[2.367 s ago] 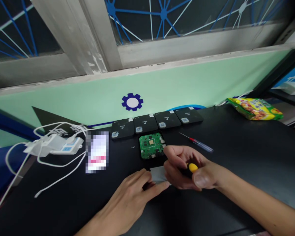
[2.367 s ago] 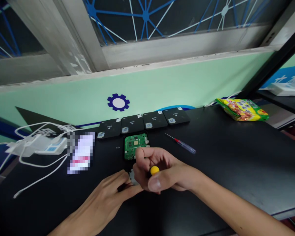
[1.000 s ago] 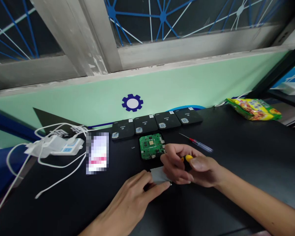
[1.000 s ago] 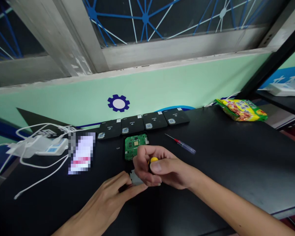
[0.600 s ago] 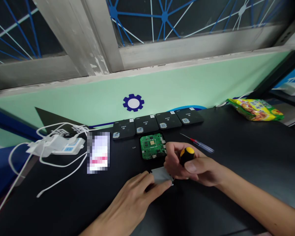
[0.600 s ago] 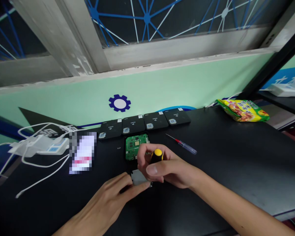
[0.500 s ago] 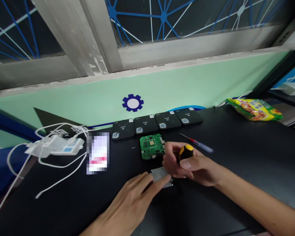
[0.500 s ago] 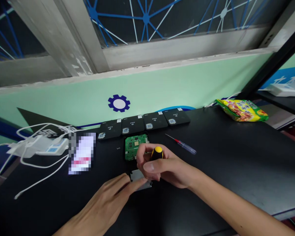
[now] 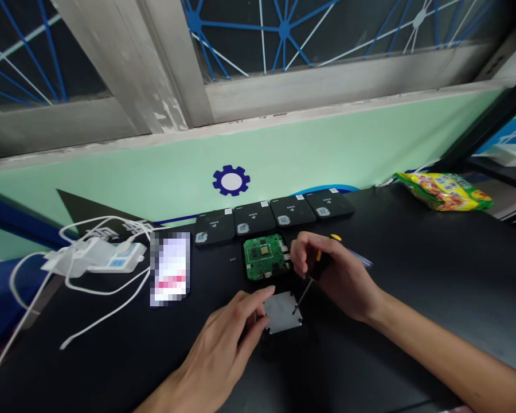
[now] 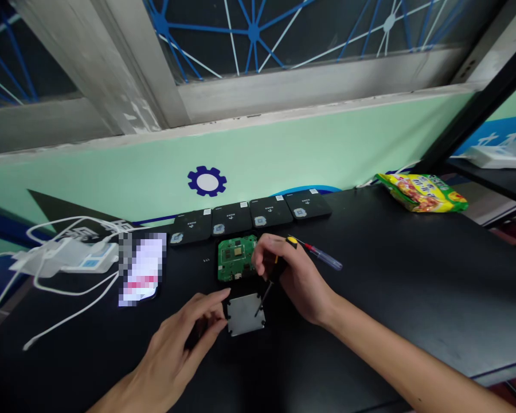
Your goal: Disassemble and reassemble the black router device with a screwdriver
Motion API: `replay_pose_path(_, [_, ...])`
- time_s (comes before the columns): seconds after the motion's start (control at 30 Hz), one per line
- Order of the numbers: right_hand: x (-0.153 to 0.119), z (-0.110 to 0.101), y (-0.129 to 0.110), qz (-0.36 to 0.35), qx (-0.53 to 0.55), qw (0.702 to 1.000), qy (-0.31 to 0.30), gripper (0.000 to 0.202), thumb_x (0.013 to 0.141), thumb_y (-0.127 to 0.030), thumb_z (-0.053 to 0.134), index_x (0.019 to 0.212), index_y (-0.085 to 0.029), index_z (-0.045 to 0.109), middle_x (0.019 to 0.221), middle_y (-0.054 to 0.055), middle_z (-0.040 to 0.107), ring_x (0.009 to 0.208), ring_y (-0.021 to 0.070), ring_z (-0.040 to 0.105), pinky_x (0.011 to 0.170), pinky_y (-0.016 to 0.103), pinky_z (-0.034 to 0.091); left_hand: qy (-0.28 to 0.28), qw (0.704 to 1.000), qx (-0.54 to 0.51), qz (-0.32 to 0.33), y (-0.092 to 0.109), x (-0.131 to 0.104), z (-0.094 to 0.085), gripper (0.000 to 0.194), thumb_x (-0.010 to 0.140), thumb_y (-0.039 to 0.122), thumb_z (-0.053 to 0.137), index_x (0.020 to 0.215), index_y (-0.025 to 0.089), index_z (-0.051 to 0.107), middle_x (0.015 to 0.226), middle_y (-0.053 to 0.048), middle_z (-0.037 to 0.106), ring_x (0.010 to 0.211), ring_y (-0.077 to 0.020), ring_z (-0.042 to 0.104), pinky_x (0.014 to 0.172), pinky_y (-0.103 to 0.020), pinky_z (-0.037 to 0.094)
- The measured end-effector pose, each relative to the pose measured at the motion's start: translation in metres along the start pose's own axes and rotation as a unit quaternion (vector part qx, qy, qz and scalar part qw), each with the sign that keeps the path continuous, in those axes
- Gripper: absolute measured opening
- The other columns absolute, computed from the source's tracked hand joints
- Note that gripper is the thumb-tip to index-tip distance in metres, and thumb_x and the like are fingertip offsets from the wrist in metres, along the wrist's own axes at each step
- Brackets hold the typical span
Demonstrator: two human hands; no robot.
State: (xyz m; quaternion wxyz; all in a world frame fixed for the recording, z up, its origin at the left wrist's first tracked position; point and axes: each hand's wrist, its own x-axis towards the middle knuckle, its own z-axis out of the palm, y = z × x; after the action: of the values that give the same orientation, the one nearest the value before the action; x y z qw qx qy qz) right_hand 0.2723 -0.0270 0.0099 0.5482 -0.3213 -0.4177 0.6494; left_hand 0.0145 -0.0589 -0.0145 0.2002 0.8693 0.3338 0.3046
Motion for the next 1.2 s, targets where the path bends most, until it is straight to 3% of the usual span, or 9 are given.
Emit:
replay_pose_path(0.13, [-0.001, 0.001, -0.002, -0.012, 0.011, 1.000, 0.025, 0.051, 0.108, -0.056, 0.053, 0.075, -0.019, 0.068, 0.078, 0.004, 0.056, 0.075, 0.0197, 0.044, 0.069, 0.031, 0.038, 0.054, 0.998, -0.033, -0.005, 0.000, 0.001, -0.002, 0.037, 0.114, 0.023, 0.065, 0.150, 0.028, 0.060, 0.101, 0.003, 0.085, 0.065, -0.0096, 0.073, 0.071, -0.020, 0.064])
replay_pose_path(0.27, [-0.002, 0.002, 0.002, 0.019, 0.015, 1.000, -0.016, 0.063, 0.110, -0.069, 0.045, 0.081, -0.020, 0.071, 0.078, 0.005, 0.061, 0.066, 0.0181, 0.041, 0.051, 0.028, 0.027, 0.064, 0.997, -0.051, -0.013, -0.001, 0.000, 0.000, 0.039, 0.112, 0.021, 0.068, 0.150, 0.030, 0.062, 0.105, 0.004, 0.089, 0.066, -0.0088, 0.079, 0.064, -0.018, 0.063])
replay_pose_path(0.47, [-0.007, 0.002, 0.012, 0.000, 0.012, 0.997, -0.077, 0.056, 0.115, -0.059, 0.047, 0.084, -0.019, 0.071, 0.083, 0.005, 0.067, 0.059, 0.0143, 0.050, 0.048, 0.027, 0.029, 0.070, 0.996, -0.040, -0.023, -0.004, -0.002, 0.003, 0.036, 0.109, 0.028, 0.074, 0.145, 0.030, 0.066, 0.087, 0.006, 0.085, 0.067, -0.0110, 0.080, 0.070, -0.019, 0.064])
replay_pose_path(0.63, [-0.007, 0.001, 0.012, -0.023, 0.000, 0.998, -0.062, 0.053, 0.113, -0.056, 0.052, 0.076, -0.019, 0.064, 0.078, 0.004, 0.066, 0.057, 0.0136, 0.050, 0.050, 0.027, 0.031, 0.091, 0.995, -0.013, -0.046, -0.003, 0.001, 0.000, 0.031, 0.110, 0.031, 0.073, 0.141, 0.030, 0.068, 0.089, 0.006, 0.083, 0.056, -0.0089, 0.068, 0.066, -0.021, 0.062])
replay_pose_path(0.93, [-0.006, 0.001, 0.012, -0.035, -0.032, 0.996, -0.070, 0.051, 0.113, -0.052, 0.054, 0.077, -0.018, 0.063, 0.078, 0.005, 0.066, 0.061, 0.0144, 0.052, 0.051, 0.026, 0.031, 0.125, 0.991, 0.005, -0.054, 0.000, 0.004, -0.001, 0.024, 0.109, 0.031, 0.075, 0.133, 0.028, 0.070, 0.090, 0.006, 0.084, 0.054, -0.0077, 0.062, 0.063, -0.020, 0.059])
replay_pose_path(1.2, [-0.007, 0.000, 0.013, -0.038, -0.050, 0.996, -0.066, 0.049, 0.113, -0.051, 0.056, 0.078, -0.018, 0.065, 0.081, 0.006, 0.068, 0.064, 0.0155, 0.054, 0.053, 0.027, 0.033, 0.125, 0.991, 0.003, -0.047, 0.001, 0.006, -0.006, 0.023, 0.110, 0.026, 0.073, 0.133, 0.028, 0.071, 0.095, 0.005, 0.087, 0.058, -0.0089, 0.069, 0.064, -0.021, 0.060])
